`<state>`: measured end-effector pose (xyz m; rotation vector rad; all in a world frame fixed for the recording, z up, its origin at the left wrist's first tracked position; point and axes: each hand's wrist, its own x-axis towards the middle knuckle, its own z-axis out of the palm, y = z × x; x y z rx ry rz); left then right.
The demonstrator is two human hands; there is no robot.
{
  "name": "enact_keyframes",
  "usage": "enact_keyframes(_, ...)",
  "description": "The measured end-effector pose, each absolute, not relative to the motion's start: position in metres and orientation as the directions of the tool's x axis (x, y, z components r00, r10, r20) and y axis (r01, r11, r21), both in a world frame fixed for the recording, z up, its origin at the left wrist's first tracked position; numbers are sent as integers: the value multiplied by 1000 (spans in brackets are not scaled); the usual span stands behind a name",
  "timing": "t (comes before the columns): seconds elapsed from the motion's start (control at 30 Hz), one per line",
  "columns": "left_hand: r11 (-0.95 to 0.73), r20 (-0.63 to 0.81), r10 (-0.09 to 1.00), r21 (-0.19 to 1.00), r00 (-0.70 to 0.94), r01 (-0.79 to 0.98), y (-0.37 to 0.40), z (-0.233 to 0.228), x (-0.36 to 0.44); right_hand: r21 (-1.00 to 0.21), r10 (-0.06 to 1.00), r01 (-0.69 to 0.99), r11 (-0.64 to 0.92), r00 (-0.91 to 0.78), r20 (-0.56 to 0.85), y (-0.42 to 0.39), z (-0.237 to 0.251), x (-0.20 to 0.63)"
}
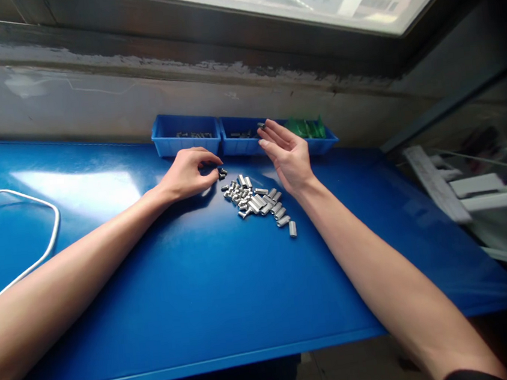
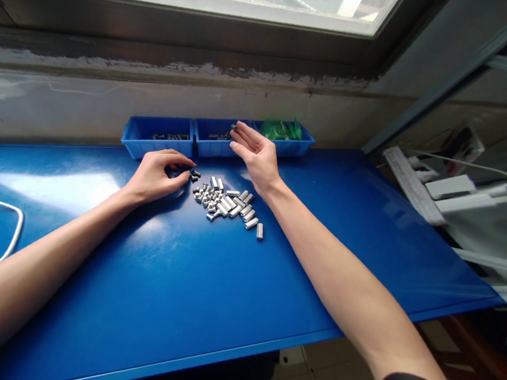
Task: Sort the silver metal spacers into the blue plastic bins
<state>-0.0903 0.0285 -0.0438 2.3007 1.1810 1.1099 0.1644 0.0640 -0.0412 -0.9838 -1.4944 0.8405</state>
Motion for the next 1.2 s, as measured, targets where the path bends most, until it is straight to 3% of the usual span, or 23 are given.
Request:
enact_keyframes(0.23, -616, 511, 786, 595, 349, 517, 30, -47, -91, -894, 900, 110, 435, -44, 433, 57, -40, 165)
enact_keyframes(0.43, -582, 495, 812, 648, 311, 491, 33, -50, -91, -939, 950, 154, 309, -93, 298, 42, -38, 163)
enact_keyframes(0.77, -383, 359, 924, 858, 134, 343, 33, -54, -91, -960, 959, 123, 252, -166, 230, 44, -43, 162)
enact_keyframes(0.83, -374, 340, 927, 839, 158, 394, 33, -51, -91, -961, 959, 121, 249, -166, 228, 44, -43, 162)
enact_keyframes(0.97, -510, 444, 857, 669, 260, 540, 31, -47, -90, -962, 960, 121, 244, -173, 221, 45, -43, 162)
enact_keyframes(1.2, -658, 553, 746, 525, 371, 540, 30, -48, -89, -964, 959, 114, 242, -180, 219, 44, -43, 163)
